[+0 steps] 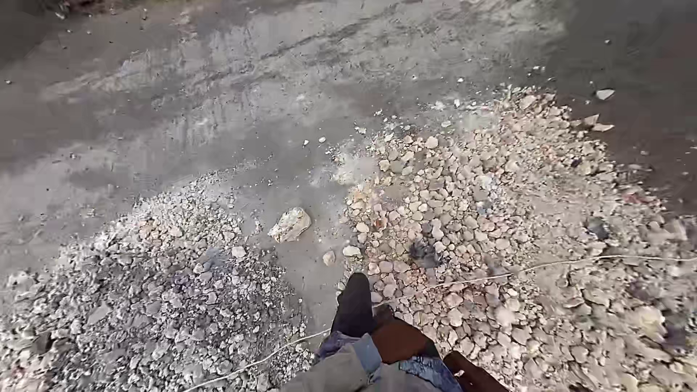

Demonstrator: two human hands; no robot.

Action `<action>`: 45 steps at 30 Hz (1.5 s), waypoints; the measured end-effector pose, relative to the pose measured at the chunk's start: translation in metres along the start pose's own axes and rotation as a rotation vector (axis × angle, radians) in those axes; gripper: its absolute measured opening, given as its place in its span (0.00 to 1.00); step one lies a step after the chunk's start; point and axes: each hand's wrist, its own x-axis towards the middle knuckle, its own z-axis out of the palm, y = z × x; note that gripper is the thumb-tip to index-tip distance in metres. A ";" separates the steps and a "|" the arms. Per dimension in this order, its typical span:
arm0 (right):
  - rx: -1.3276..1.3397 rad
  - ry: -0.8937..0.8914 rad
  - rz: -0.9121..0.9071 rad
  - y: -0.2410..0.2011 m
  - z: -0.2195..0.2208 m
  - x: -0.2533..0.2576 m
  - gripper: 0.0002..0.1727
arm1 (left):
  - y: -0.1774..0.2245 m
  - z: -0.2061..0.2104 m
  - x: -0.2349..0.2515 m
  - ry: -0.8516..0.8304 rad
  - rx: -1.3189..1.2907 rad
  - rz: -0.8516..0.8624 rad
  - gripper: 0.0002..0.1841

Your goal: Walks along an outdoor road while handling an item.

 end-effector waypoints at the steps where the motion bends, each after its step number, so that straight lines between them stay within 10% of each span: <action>1: 0.010 -0.030 0.060 0.011 -0.012 0.008 0.23 | -0.009 -0.021 0.014 -0.048 -0.015 0.021 0.12; 7: 0.149 -0.037 0.201 0.005 -0.102 0.098 0.20 | -0.090 -0.159 0.122 -0.297 0.075 0.126 0.14; 16: 0.001 0.267 0.090 -0.125 -0.236 0.175 0.12 | -0.141 -0.387 0.205 -0.378 0.173 0.320 0.14; 26: 0.308 0.319 -0.389 -0.205 -0.455 0.226 0.16 | -0.239 -0.584 0.281 -0.255 0.086 0.090 0.16; 29: 0.241 0.487 -0.262 -0.212 -0.551 0.279 0.17 | -0.270 -0.642 0.325 -0.078 -0.028 0.064 0.13; 36: 0.135 0.145 0.017 -0.193 -0.754 0.363 0.17 | -0.264 -0.767 0.485 0.155 -0.091 0.109 0.12; 45: 0.241 -0.048 0.037 -0.219 -0.904 0.422 0.13 | -0.303 -0.895 0.648 0.108 -0.084 0.267 0.11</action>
